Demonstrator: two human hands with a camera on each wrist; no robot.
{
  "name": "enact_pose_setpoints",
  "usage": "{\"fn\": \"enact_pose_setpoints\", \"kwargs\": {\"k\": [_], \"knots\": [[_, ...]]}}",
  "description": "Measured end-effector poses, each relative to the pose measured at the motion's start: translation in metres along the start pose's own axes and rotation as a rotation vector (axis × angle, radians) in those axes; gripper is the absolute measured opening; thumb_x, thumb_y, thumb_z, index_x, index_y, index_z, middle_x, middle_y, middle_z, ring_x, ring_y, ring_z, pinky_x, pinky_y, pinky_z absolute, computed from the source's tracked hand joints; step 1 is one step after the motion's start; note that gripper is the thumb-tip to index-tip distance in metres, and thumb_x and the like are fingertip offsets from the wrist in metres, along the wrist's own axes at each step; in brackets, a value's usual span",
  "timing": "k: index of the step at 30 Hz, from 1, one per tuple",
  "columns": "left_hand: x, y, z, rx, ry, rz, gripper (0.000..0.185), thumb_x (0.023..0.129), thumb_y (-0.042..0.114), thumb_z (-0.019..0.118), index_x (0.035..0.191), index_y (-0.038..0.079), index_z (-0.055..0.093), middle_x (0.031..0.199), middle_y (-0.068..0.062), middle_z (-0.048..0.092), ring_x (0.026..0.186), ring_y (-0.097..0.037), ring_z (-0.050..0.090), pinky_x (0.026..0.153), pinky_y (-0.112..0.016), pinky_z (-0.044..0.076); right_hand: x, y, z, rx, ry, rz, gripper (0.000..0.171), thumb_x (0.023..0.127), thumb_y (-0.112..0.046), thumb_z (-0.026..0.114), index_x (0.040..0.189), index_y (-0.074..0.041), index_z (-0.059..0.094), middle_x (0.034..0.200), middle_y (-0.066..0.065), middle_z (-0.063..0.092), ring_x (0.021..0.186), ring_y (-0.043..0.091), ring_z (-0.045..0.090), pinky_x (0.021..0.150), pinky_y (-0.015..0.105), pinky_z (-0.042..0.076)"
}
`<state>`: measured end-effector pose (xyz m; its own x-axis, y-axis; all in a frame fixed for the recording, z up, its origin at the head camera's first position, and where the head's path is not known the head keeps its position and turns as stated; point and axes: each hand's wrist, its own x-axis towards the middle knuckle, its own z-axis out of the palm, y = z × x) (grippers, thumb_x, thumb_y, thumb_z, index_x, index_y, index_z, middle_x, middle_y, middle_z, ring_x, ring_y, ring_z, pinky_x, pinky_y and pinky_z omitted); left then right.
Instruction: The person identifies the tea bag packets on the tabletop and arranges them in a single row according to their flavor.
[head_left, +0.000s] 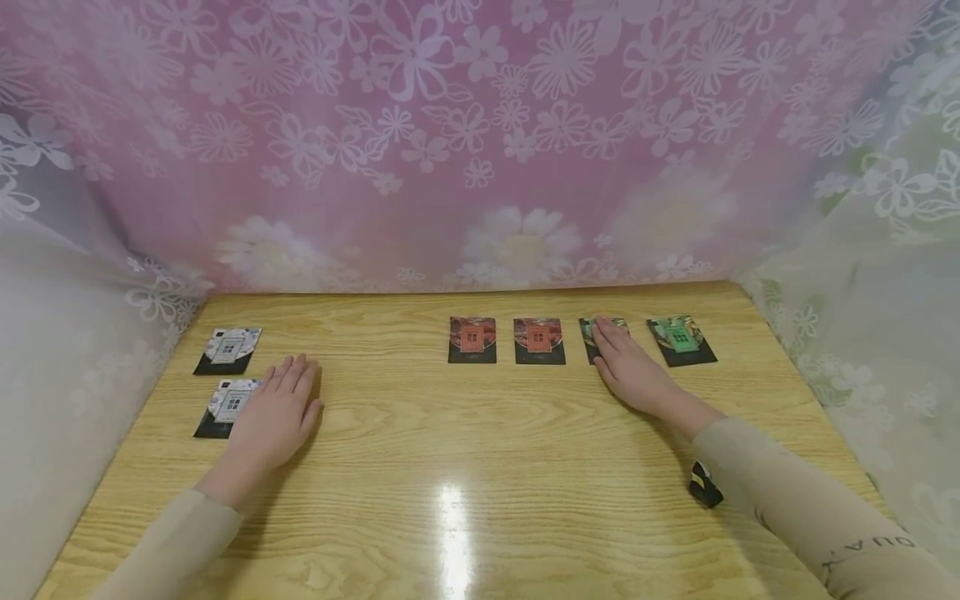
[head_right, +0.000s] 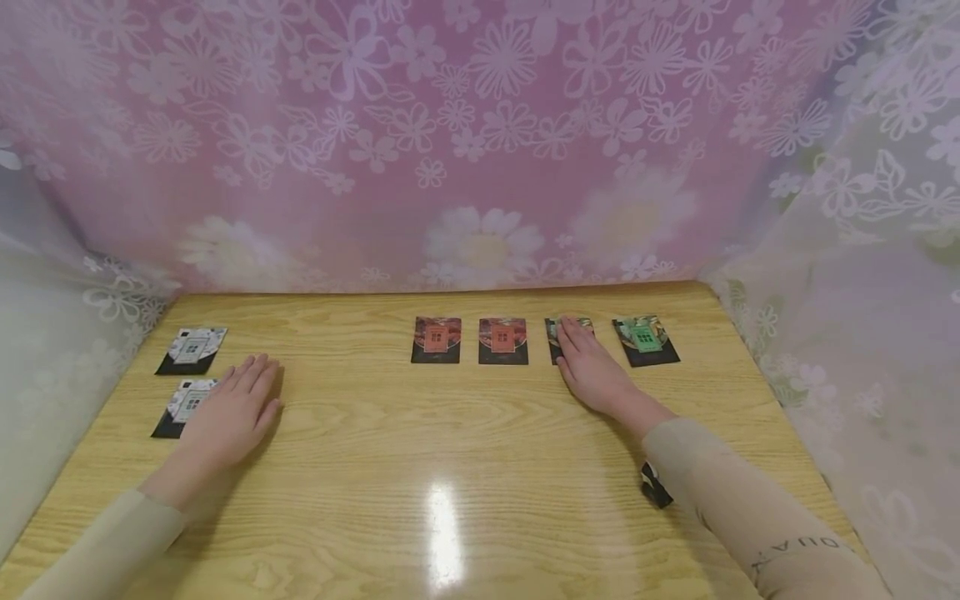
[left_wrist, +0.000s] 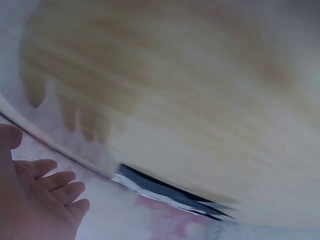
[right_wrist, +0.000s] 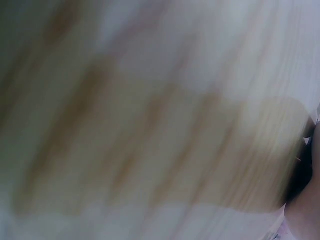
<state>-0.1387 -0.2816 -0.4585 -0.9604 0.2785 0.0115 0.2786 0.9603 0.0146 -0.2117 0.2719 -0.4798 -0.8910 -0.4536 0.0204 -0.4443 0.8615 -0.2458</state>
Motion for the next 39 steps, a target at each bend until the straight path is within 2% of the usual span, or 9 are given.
{"fn": "enact_pose_setpoints", "kwargs": {"k": [6,19,26,32,39], "knots": [[-0.017,-0.015,0.001,0.001,0.004,-0.027,0.062,0.110,0.026,0.053,0.160,-0.008,0.038,0.165,-0.034,0.036,0.154,-0.053,0.034,0.129,-0.065,0.026,0.000,-0.001,-0.002,-0.006,-0.011,0.001,0.060,0.115,-0.016,0.043,0.162,0.015,0.024,0.173,0.033,0.019,0.162,0.048,0.020,0.132,0.064,0.020],[-0.040,-0.047,0.009,-0.006,0.070,-0.059,0.057,0.106,0.018,0.058,0.153,-0.012,0.044,0.157,-0.038,0.043,0.146,-0.057,0.041,0.123,-0.069,0.031,-0.001,0.000,-0.001,-0.002,-0.011,0.004,0.060,0.114,-0.015,0.044,0.162,0.015,0.025,0.172,0.034,0.020,0.161,0.049,0.020,0.132,0.065,0.020],[-0.049,-0.062,0.009,0.009,0.037,-0.047,0.054,0.105,0.012,0.055,0.152,-0.013,0.044,0.156,-0.040,0.042,0.145,-0.059,0.041,0.120,-0.071,0.034,0.000,-0.003,-0.002,-0.001,-0.008,0.000,0.060,0.114,-0.015,0.043,0.162,0.015,0.024,0.172,0.034,0.019,0.162,0.049,0.020,0.132,0.064,0.020],[-0.053,-0.066,0.012,0.009,0.035,-0.021,0.055,0.106,0.012,0.055,0.154,-0.012,0.043,0.158,-0.039,0.041,0.146,-0.058,0.041,0.119,-0.070,0.037,0.000,-0.003,-0.002,-0.004,-0.009,0.005,0.060,0.114,-0.015,0.043,0.162,0.015,0.024,0.173,0.033,0.019,0.162,0.049,0.019,0.132,0.064,0.019],[-0.054,-0.066,0.015,-0.003,0.058,0.008,0.057,0.107,0.012,0.055,0.157,-0.012,0.040,0.161,-0.038,0.039,0.148,-0.057,0.039,0.126,-0.064,0.033,-0.001,-0.003,-0.002,0.000,-0.012,0.010,0.060,0.114,-0.015,0.043,0.162,0.015,0.024,0.172,0.034,0.019,0.162,0.049,0.019,0.132,0.064,0.019]]}}
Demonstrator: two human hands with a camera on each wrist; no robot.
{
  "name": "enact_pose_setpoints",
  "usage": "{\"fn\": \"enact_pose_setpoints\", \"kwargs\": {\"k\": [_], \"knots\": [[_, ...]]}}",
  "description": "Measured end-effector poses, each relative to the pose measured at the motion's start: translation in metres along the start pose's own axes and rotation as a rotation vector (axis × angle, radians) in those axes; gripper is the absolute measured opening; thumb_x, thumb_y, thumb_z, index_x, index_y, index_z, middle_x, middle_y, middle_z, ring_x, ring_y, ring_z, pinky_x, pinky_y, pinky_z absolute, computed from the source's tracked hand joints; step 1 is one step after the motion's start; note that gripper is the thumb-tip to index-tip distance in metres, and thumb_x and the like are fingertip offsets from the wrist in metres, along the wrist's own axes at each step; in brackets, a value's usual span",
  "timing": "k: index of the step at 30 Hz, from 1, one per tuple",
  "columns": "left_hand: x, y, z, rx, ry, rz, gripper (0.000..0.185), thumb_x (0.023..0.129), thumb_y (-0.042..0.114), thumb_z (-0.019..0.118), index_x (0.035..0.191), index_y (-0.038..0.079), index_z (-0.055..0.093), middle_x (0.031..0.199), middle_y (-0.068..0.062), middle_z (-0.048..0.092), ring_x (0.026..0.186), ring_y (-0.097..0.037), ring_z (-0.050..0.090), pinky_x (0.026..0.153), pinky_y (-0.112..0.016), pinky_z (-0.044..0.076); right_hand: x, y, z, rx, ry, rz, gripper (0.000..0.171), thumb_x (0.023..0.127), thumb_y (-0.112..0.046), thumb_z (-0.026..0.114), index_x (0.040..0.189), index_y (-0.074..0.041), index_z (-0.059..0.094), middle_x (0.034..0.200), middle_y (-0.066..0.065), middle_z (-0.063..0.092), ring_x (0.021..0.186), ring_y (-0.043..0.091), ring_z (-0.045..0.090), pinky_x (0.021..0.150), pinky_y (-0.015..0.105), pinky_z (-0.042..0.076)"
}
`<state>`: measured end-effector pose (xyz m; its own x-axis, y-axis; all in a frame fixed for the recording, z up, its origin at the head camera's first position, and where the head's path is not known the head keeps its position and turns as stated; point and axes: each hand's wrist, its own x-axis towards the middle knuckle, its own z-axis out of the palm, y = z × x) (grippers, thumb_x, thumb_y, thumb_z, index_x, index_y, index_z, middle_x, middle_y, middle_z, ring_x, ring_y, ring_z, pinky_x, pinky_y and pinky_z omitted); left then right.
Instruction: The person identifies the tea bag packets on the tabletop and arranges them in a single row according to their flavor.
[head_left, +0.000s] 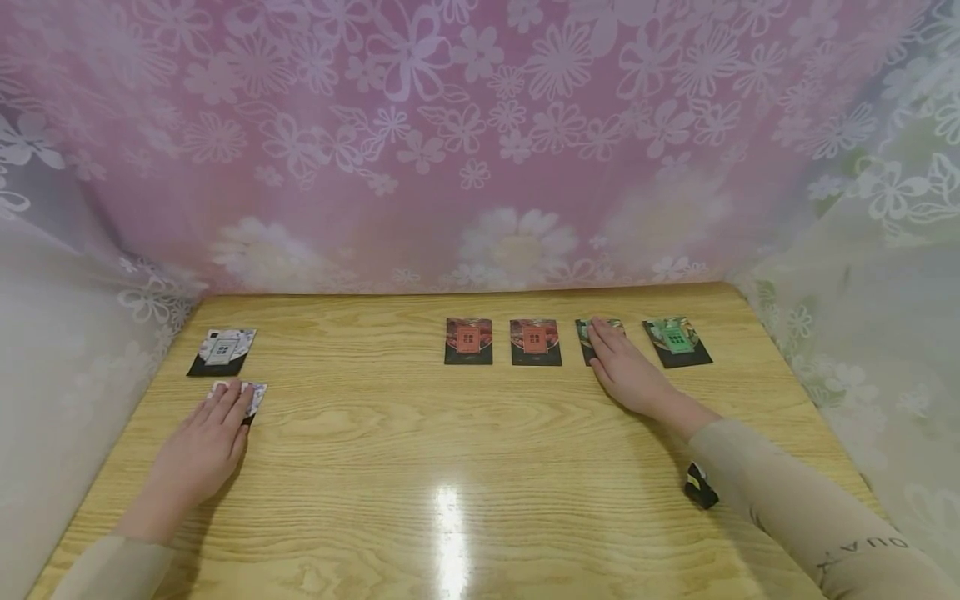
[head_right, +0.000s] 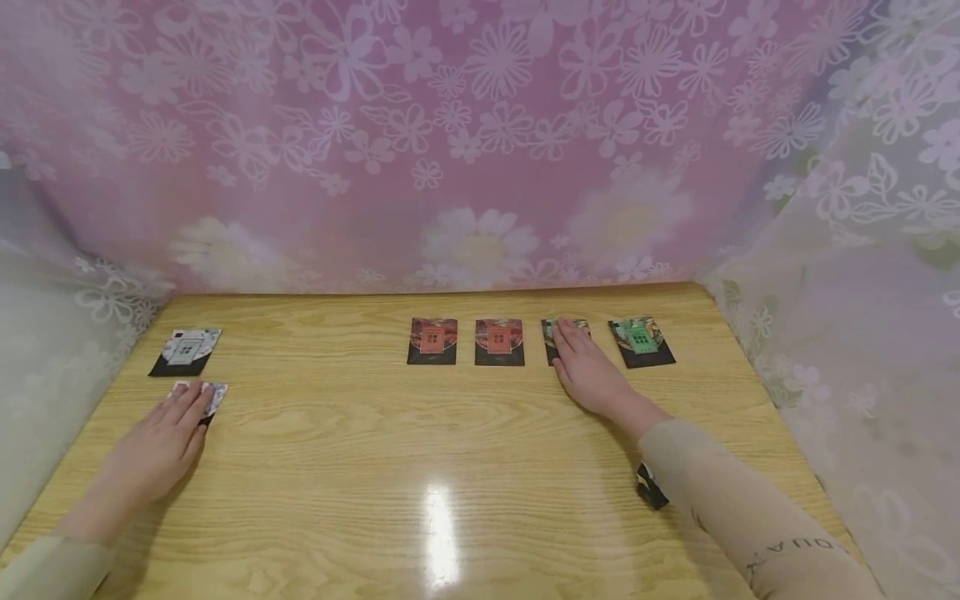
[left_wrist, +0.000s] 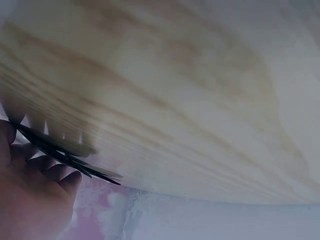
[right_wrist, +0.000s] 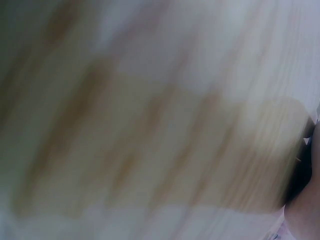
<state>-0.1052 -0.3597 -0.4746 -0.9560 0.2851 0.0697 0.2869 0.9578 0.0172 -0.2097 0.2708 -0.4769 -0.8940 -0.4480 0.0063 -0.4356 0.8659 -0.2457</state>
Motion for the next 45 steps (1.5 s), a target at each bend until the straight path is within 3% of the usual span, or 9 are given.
{"fn": "enact_pose_setpoints", "kwargs": {"k": [6,15,27,45], "knots": [[0.000,0.004,0.002,-0.001,0.011,0.028,0.059,0.107,0.012,0.056,0.157,-0.013,0.038,0.162,-0.039,0.037,0.150,-0.057,0.038,0.131,-0.059,0.026,-0.001,0.000,0.000,-0.002,-0.008,0.006,0.060,0.114,-0.015,0.042,0.162,0.015,0.024,0.173,0.033,0.018,0.162,0.049,0.019,0.133,0.063,0.019],[0.012,0.021,-0.002,-0.001,-0.049,0.035,0.061,0.109,0.015,0.054,0.159,-0.013,0.036,0.165,-0.036,0.034,0.153,-0.054,0.035,0.124,-0.065,0.035,-0.001,0.002,0.002,-0.005,0.002,0.001,0.059,0.114,-0.014,0.043,0.161,0.016,0.025,0.172,0.034,0.020,0.161,0.049,0.020,0.132,0.064,0.019],[0.046,0.049,-0.006,0.018,-0.107,0.065,0.061,0.111,0.020,0.049,0.161,-0.011,0.033,0.169,-0.033,0.030,0.157,-0.050,0.030,0.129,-0.063,0.030,0.000,0.003,0.004,-0.005,0.025,-0.012,0.060,0.114,-0.015,0.044,0.161,0.016,0.026,0.172,0.034,0.021,0.161,0.050,0.021,0.132,0.064,0.021],[0.100,0.097,-0.003,0.030,-0.125,0.101,0.061,0.113,0.024,0.046,0.162,-0.009,0.034,0.170,-0.028,0.032,0.160,-0.044,0.032,0.131,-0.057,0.031,0.002,0.006,0.006,-0.011,0.003,0.000,0.061,0.115,-0.018,0.042,0.163,0.013,0.022,0.174,0.032,0.017,0.163,0.047,0.017,0.133,0.063,0.018]]}}
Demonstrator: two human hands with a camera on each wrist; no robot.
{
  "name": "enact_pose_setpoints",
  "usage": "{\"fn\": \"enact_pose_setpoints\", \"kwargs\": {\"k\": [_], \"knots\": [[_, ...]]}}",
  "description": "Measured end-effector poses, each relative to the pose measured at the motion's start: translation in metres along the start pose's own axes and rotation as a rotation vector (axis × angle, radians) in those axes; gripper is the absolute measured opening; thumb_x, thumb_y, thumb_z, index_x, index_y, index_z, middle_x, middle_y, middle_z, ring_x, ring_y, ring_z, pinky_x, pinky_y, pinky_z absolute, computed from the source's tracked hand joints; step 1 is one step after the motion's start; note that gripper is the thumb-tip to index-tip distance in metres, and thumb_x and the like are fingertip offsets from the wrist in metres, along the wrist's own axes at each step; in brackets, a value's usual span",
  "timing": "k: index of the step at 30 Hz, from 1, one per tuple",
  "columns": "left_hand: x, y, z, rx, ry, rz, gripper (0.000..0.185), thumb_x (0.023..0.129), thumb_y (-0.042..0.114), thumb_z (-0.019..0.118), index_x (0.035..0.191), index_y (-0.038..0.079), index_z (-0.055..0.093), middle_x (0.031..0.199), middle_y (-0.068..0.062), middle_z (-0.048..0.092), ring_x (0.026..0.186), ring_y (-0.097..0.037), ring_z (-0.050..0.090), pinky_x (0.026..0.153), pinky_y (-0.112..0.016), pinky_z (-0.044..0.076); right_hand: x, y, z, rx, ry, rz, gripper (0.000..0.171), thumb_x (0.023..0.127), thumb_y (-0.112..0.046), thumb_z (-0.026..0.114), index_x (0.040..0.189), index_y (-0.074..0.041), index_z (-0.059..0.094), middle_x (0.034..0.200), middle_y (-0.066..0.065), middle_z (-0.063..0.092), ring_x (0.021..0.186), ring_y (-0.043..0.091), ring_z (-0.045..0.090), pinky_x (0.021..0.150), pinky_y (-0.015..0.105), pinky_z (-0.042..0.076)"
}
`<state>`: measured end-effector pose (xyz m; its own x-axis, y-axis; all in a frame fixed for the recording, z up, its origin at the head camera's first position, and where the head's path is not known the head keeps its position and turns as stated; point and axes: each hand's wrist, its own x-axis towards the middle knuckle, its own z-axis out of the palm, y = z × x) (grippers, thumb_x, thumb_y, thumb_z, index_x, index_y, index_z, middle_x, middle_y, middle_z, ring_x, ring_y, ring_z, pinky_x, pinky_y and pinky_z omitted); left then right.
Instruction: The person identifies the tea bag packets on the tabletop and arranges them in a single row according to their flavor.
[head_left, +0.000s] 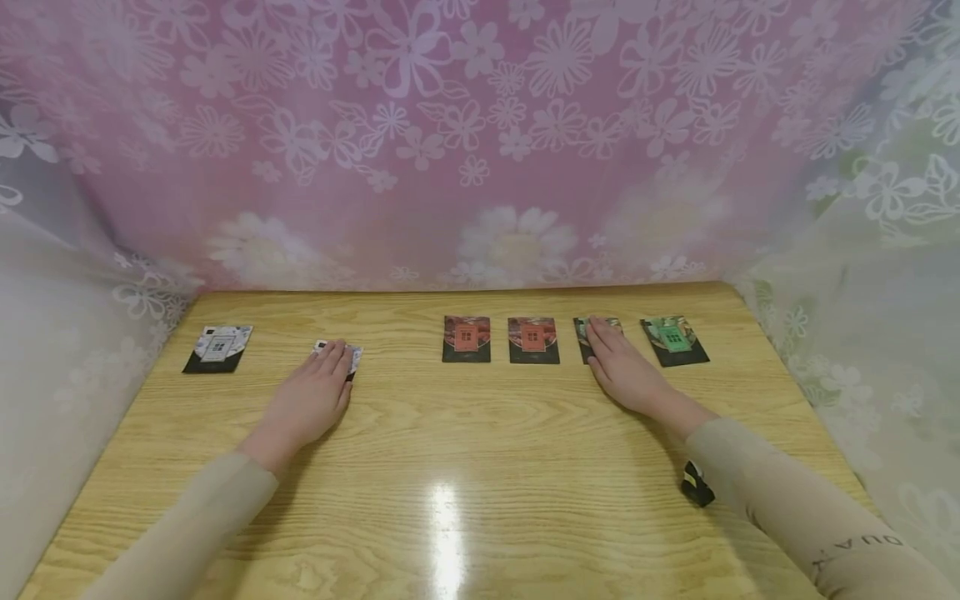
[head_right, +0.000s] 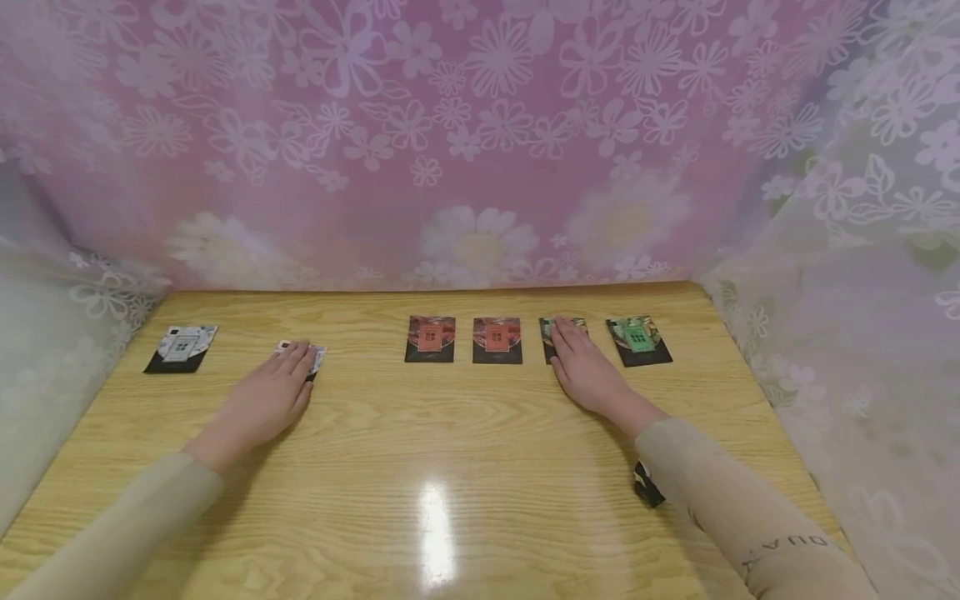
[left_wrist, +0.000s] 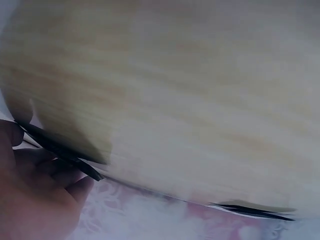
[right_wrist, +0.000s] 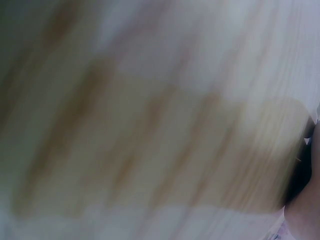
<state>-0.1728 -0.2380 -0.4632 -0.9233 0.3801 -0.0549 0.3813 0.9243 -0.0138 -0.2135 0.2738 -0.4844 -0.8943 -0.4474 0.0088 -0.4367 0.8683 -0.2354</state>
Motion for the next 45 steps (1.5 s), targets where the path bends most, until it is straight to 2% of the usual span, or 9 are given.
{"fn": "enact_pose_setpoints", "kwargs": {"k": [12,21,28,34,40,45], "knots": [[0.041,0.022,-0.003,0.036,-0.024,0.001,0.061,0.114,0.026,0.043,0.162,-0.010,0.032,0.170,-0.028,0.032,0.160,-0.042,0.032,0.132,-0.055,0.029,-0.001,-0.003,-0.002,-0.002,0.023,-0.007,0.060,0.114,-0.017,0.044,0.162,0.014,0.025,0.172,0.033,0.020,0.161,0.049,0.020,0.132,0.064,0.020],[0.070,0.041,-0.008,0.054,-0.084,-0.031,0.062,0.115,0.029,0.038,0.164,-0.008,0.030,0.171,-0.027,0.029,0.161,-0.041,0.030,0.134,-0.053,0.026,-0.001,-0.002,-0.002,-0.003,-0.003,0.003,0.061,0.115,-0.017,0.042,0.163,0.014,0.023,0.173,0.033,0.018,0.162,0.048,0.018,0.133,0.063,0.019],[0.088,0.057,-0.010,0.061,-0.083,-0.031,0.063,0.115,0.031,0.038,0.164,-0.007,0.030,0.171,-0.026,0.031,0.160,-0.040,0.032,0.134,-0.052,0.027,0.000,-0.001,-0.002,0.000,-0.020,0.012,0.062,0.115,-0.018,0.041,0.164,0.013,0.020,0.174,0.031,0.014,0.163,0.047,0.015,0.133,0.063,0.017],[0.093,0.061,-0.013,0.060,-0.047,-0.017,0.064,0.114,0.032,0.042,0.164,-0.006,0.031,0.171,-0.026,0.032,0.161,-0.040,0.031,0.135,-0.052,0.026,0.001,0.000,0.000,-0.003,-0.013,0.004,0.061,0.115,-0.018,0.041,0.164,0.013,0.021,0.174,0.031,0.015,0.163,0.047,0.016,0.133,0.063,0.017],[0.088,0.049,-0.011,0.050,-0.002,0.010,0.064,0.114,0.031,0.043,0.165,-0.004,0.030,0.173,-0.024,0.029,0.162,-0.039,0.028,0.135,-0.052,0.025,0.001,-0.001,0.001,-0.004,0.007,-0.007,0.061,0.114,-0.017,0.043,0.163,0.013,0.023,0.173,0.032,0.017,0.162,0.048,0.018,0.133,0.064,0.019],[0.079,0.041,-0.014,0.031,-0.015,0.049,0.064,0.113,0.029,0.042,0.167,-0.003,0.026,0.175,-0.023,0.025,0.164,-0.039,0.024,0.135,-0.052,0.022,-0.001,-0.001,0.001,-0.001,0.040,-0.024,0.060,0.113,-0.016,0.045,0.161,0.015,0.027,0.171,0.034,0.022,0.160,0.050,0.023,0.131,0.065,0.023]]}}
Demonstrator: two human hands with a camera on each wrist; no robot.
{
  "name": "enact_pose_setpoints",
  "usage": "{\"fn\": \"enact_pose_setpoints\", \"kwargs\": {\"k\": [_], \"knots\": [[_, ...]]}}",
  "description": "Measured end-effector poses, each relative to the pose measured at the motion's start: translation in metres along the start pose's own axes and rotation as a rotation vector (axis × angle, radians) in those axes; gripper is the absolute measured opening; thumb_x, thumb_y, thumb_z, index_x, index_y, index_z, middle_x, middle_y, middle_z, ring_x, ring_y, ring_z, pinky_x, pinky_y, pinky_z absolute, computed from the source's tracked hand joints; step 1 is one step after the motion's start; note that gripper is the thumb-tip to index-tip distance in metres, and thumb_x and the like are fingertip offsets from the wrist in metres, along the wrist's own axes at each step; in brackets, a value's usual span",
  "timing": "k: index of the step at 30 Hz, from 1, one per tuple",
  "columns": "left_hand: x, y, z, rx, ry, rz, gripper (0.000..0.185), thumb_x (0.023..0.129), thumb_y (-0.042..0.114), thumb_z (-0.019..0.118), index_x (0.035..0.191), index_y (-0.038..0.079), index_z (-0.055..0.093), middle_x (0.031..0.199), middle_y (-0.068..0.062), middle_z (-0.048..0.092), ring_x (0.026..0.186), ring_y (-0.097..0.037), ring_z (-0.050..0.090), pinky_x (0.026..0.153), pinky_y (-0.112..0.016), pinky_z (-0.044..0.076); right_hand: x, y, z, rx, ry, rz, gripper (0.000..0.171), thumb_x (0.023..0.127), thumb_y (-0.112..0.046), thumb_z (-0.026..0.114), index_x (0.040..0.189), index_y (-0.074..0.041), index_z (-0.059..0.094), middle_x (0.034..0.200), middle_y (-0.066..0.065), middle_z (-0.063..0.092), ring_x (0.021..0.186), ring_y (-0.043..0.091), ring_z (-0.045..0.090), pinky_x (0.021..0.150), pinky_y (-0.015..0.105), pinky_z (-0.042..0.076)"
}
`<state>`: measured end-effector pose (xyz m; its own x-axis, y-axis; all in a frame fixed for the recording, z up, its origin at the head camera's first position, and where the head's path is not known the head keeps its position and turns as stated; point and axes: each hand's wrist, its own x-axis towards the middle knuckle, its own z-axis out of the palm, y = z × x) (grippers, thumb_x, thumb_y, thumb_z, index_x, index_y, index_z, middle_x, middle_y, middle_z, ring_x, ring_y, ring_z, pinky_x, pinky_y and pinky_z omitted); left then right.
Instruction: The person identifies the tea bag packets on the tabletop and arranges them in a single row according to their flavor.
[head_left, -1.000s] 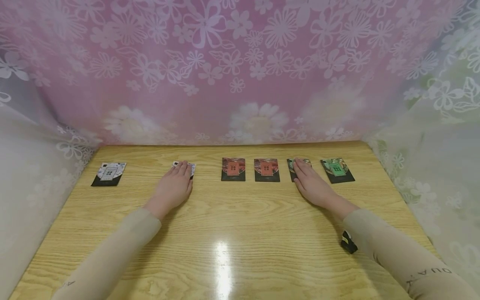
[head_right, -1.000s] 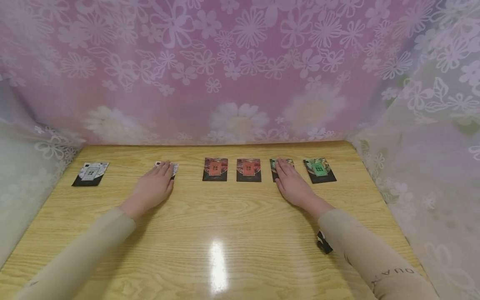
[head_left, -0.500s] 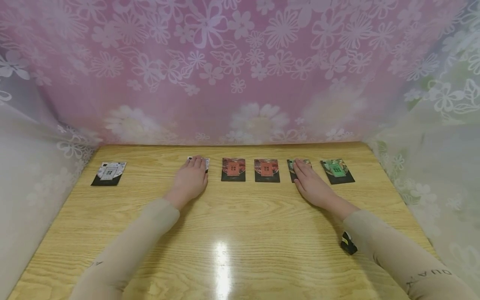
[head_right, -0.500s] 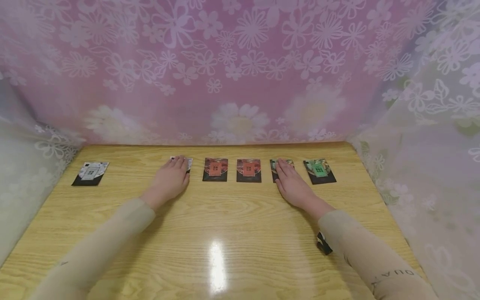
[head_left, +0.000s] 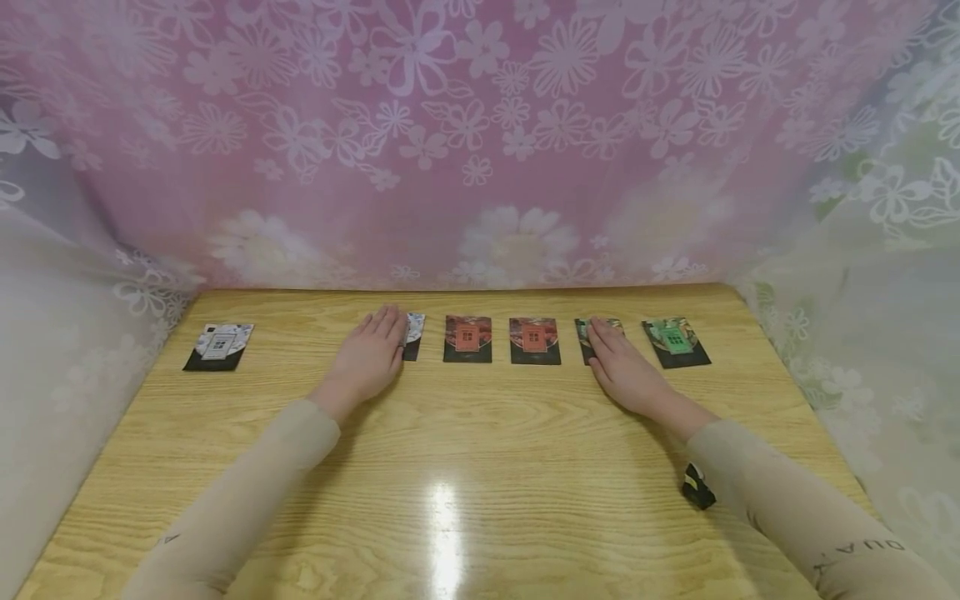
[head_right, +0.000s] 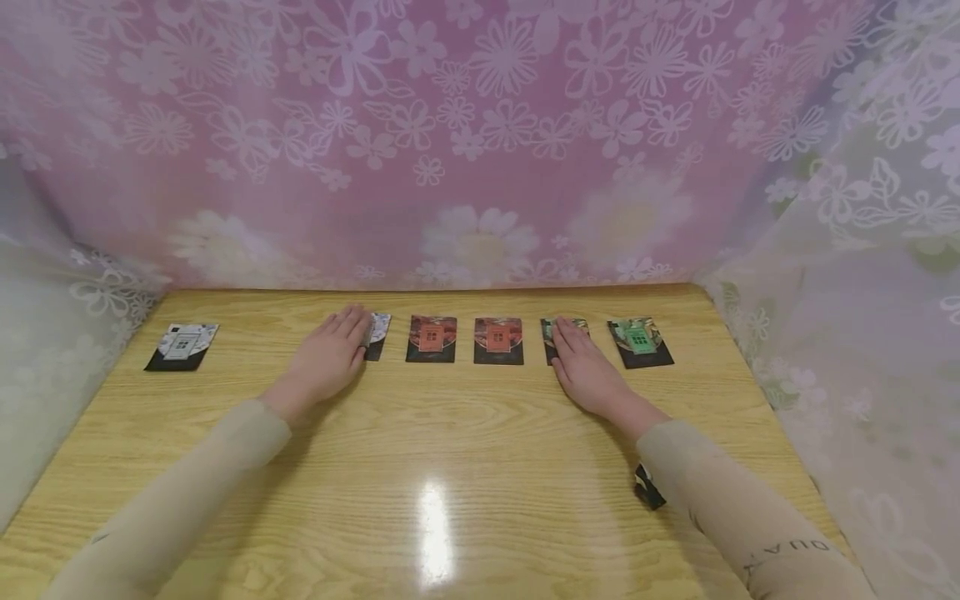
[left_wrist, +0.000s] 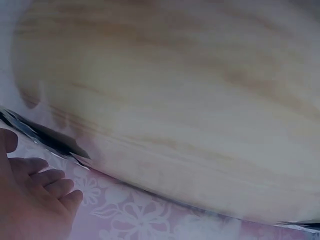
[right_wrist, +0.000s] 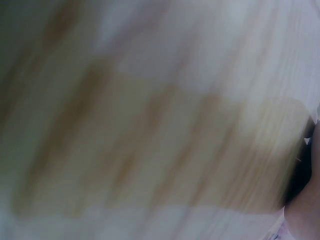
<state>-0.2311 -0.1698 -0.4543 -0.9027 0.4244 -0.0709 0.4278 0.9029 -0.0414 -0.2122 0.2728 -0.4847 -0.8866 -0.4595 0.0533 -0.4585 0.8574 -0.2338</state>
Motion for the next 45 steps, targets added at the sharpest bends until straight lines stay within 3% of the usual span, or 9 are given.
{"fn": "enact_pose_setpoints", "kwargs": {"k": [10,17,26,31,37,45], "knots": [[-0.003,0.003,0.006,0.025,-0.018,0.019,0.065,0.114,0.035,0.044,0.165,-0.003,0.031,0.171,-0.024,0.033,0.160,-0.040,0.033,0.134,-0.052,0.027,-0.002,-0.002,-0.002,0.009,-0.050,0.037,0.061,0.115,-0.018,0.041,0.164,0.013,0.021,0.174,0.032,0.016,0.163,0.047,0.016,0.133,0.063,0.018],[-0.003,0.013,0.009,0.042,-0.003,-0.025,0.064,0.113,0.034,0.046,0.163,-0.005,0.036,0.168,-0.025,0.038,0.157,-0.041,0.039,0.131,-0.052,0.033,-0.002,-0.001,-0.001,0.008,-0.008,0.013,0.060,0.114,-0.017,0.044,0.162,0.015,0.026,0.172,0.034,0.021,0.161,0.050,0.022,0.131,0.065,0.022],[-0.003,0.016,0.009,0.058,-0.034,-0.047,0.064,0.114,0.035,0.042,0.164,-0.004,0.033,0.170,-0.025,0.035,0.158,-0.040,0.036,0.132,-0.051,0.033,-0.002,-0.002,-0.003,0.006,-0.024,0.023,0.060,0.114,-0.016,0.044,0.162,0.014,0.025,0.172,0.033,0.020,0.161,0.049,0.021,0.132,0.064,0.021],[-0.004,0.014,0.010,0.014,-0.003,-0.049,0.066,0.114,0.036,0.043,0.165,-0.003,0.031,0.170,-0.026,0.034,0.159,-0.041,0.035,0.132,-0.053,0.031,-0.003,-0.002,-0.003,0.002,-0.037,0.030,0.059,0.115,-0.015,0.043,0.163,0.014,0.024,0.173,0.033,0.019,0.162,0.048,0.019,0.132,0.063,0.020],[-0.011,0.000,0.009,0.004,0.037,-0.060,0.067,0.113,0.035,0.045,0.165,-0.004,0.030,0.171,-0.026,0.031,0.160,-0.043,0.031,0.133,-0.056,0.027,-0.003,-0.002,-0.003,0.005,-0.036,0.030,0.060,0.115,-0.016,0.043,0.163,0.014,0.023,0.173,0.033,0.018,0.162,0.048,0.019,0.132,0.064,0.020],[-0.033,-0.042,0.016,-0.011,0.061,-0.125,0.070,0.111,0.038,0.046,0.164,-0.006,0.031,0.172,-0.030,0.026,0.162,-0.048,0.023,0.134,-0.060,0.021,-0.001,-0.002,-0.002,0.001,-0.018,0.014,0.060,0.114,-0.017,0.044,0.162,0.015,0.025,0.172,0.034,0.020,0.161,0.049,0.021,0.132,0.064,0.021]]}}
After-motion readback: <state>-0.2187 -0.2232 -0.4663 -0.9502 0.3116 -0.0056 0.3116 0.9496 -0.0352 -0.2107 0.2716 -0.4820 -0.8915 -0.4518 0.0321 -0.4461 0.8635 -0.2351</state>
